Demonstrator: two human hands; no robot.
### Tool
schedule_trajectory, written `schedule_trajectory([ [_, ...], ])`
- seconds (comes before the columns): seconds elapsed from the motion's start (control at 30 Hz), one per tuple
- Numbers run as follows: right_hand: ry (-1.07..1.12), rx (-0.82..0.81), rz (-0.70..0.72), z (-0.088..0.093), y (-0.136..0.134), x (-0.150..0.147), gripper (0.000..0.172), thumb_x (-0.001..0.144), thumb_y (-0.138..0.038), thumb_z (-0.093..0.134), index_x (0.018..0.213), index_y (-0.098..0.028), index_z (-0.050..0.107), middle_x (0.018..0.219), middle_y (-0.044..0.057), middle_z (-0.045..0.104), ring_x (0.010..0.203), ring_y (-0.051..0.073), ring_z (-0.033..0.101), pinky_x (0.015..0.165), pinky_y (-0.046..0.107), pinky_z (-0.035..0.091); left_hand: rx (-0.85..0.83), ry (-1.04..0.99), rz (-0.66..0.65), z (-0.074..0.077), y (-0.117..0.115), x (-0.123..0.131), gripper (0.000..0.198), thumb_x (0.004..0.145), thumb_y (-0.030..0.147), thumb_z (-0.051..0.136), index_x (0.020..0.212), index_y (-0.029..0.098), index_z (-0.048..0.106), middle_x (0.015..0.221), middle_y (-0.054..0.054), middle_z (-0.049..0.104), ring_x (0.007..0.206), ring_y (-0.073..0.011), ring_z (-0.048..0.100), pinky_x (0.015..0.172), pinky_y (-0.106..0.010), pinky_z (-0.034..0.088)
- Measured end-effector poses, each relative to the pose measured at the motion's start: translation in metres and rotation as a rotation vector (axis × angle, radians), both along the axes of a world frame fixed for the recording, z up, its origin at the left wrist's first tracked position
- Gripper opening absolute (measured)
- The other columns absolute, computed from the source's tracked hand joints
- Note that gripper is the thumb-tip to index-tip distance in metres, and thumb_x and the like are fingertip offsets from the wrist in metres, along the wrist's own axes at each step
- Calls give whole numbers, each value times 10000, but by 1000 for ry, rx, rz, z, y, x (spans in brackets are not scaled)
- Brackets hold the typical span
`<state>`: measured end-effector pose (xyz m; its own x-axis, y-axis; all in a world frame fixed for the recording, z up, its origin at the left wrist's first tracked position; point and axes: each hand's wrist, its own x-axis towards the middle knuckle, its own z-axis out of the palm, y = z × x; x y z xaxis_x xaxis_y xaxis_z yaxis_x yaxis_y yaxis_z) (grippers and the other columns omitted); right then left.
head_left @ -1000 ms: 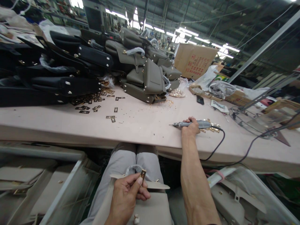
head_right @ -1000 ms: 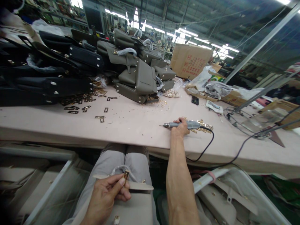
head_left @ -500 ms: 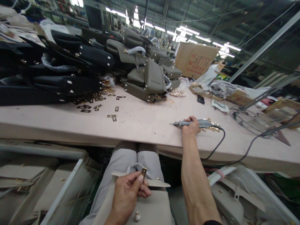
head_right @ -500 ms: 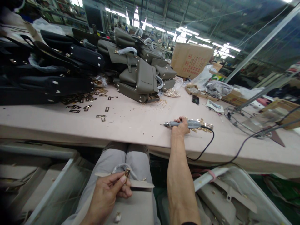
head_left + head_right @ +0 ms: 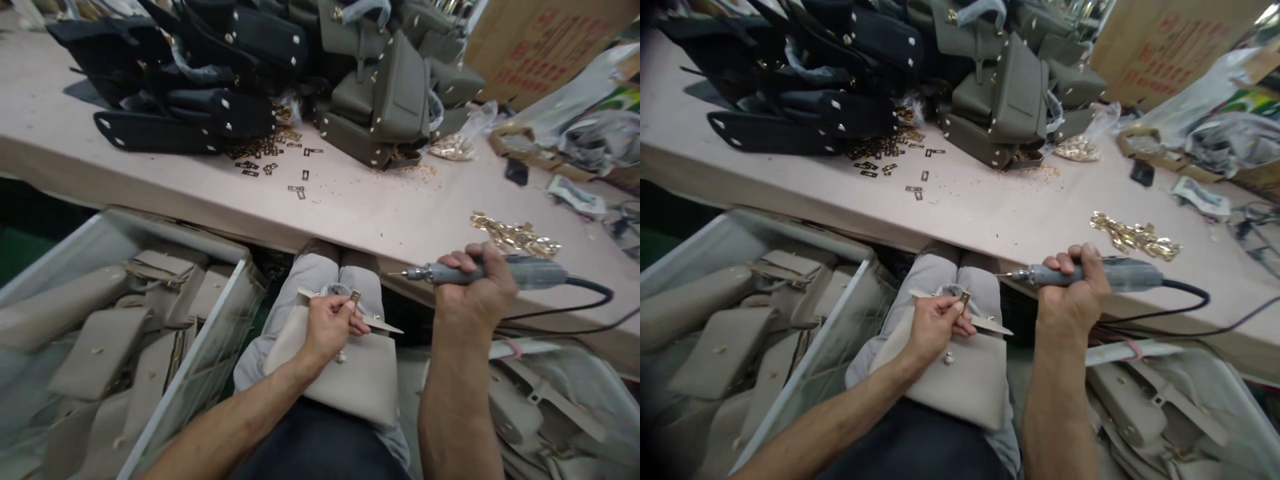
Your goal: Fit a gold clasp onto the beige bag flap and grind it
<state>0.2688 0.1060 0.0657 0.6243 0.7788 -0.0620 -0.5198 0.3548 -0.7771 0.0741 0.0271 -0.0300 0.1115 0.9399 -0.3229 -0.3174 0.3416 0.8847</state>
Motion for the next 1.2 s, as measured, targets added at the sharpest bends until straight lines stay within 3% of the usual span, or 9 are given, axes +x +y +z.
schedule_trajectory([
  [0.13,-60,72,83,-5,-39,-47,180,835,-124,685,824,-199,522,792,-31,487,521,36,425,517,171,501,-5,-10,21,-2,-6,2,376,893,418,657,730,80,679,601,-123,712,522,-208,718,479,-216,571],
  [0.3,-258,113,16,-8,-51,-74,198,789,-179,748,866,-190,566,749,-26,520,517,58,443,514,206,482,5,-15,7,-4,-6,2,354,897,392,647,715,90,673,590,-129,714,500,-198,709,482,-216,579],
  [0.8,-437,201,-8,-20,-53,-91,168,830,-165,751,894,-170,596,682,-34,558,494,83,470,514,236,453,0,-42,19,-9,-8,1,254,875,304,612,736,106,691,601,-107,720,525,-213,726,498,-236,596],
  [1.2,-622,203,156,-20,-52,-99,185,860,-231,774,914,-181,604,642,-50,542,473,91,503,513,249,487,-7,-47,-2,-8,-10,-1,245,866,288,604,721,106,681,577,-103,708,498,-199,709,481,-225,579],
])
